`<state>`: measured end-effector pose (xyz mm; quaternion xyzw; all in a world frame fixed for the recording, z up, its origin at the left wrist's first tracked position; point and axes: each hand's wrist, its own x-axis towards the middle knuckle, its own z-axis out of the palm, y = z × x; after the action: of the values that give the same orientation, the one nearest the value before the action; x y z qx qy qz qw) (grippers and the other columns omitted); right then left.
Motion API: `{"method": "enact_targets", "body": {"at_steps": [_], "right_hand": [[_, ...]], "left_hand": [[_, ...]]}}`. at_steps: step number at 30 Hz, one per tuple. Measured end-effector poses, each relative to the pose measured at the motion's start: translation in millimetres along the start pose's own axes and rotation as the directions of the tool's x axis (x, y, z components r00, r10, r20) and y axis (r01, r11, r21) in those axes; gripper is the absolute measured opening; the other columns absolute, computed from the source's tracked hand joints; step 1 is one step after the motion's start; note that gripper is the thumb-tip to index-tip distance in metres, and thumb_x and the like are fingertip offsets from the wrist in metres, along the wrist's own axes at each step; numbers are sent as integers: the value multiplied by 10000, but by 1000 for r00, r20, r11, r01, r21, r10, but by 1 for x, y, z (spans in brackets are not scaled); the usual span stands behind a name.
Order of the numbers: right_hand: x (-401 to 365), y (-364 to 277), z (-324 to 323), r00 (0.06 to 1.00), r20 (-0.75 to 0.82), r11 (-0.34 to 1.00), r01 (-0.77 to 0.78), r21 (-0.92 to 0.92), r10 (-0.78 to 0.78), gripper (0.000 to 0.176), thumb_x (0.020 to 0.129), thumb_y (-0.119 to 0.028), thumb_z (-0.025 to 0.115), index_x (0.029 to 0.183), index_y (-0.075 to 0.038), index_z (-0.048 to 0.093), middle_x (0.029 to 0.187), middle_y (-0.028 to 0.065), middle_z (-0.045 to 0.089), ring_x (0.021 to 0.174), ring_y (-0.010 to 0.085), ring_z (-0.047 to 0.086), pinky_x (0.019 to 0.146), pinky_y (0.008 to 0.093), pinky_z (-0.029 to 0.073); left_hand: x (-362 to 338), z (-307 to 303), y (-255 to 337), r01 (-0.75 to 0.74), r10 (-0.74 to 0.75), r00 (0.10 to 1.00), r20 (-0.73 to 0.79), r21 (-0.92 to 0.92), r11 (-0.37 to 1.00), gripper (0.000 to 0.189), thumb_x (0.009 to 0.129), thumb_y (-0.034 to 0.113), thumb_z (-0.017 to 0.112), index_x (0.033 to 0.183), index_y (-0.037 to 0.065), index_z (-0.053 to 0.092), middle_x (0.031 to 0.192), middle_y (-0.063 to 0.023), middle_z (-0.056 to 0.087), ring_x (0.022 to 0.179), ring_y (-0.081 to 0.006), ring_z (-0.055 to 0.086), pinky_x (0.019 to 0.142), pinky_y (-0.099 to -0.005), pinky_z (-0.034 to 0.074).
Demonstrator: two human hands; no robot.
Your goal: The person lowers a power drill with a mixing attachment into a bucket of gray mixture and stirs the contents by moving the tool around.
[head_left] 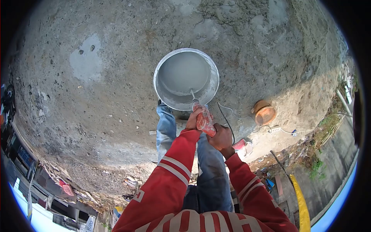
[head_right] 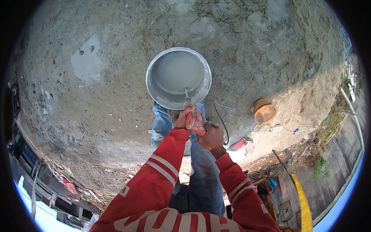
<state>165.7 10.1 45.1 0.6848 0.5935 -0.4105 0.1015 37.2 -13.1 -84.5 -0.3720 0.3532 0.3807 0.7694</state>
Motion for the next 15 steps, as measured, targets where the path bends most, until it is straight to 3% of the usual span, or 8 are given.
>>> {"method": "enact_targets", "body": {"at_steps": [4,6,15], "right_hand": [[-1,3,-1,999,16,999,-36,-37,37,282,726,-248,800,878,-45,675,805,207,729,739,440,725,697,522,591],[-2,4,-4,1000,17,1000,-15,-23,15,282,724,-243,800,880,-45,674,811,205,729,744,440,724,697,520,591],[-3,8,-8,1000,15,1000,13,14,-14,287,722,-236,807,891,-44,676,835,204,732,760,438,726,698,509,592]], "left_hand": [[2,0,-1,7,-7,1000,25,7,1000,305,922,215,731,1163,99,583,1010,-77,626,899,-320,695,823,-497,608],[2,3,-3,-21,23,1000,-17,64,998,302,930,264,709,1133,74,590,968,-131,664,902,-337,704,778,-503,602],[-3,13,-8,-38,40,999,-33,47,998,327,928,249,709,1168,74,572,995,-150,657,905,-333,702,794,-497,603]]}}
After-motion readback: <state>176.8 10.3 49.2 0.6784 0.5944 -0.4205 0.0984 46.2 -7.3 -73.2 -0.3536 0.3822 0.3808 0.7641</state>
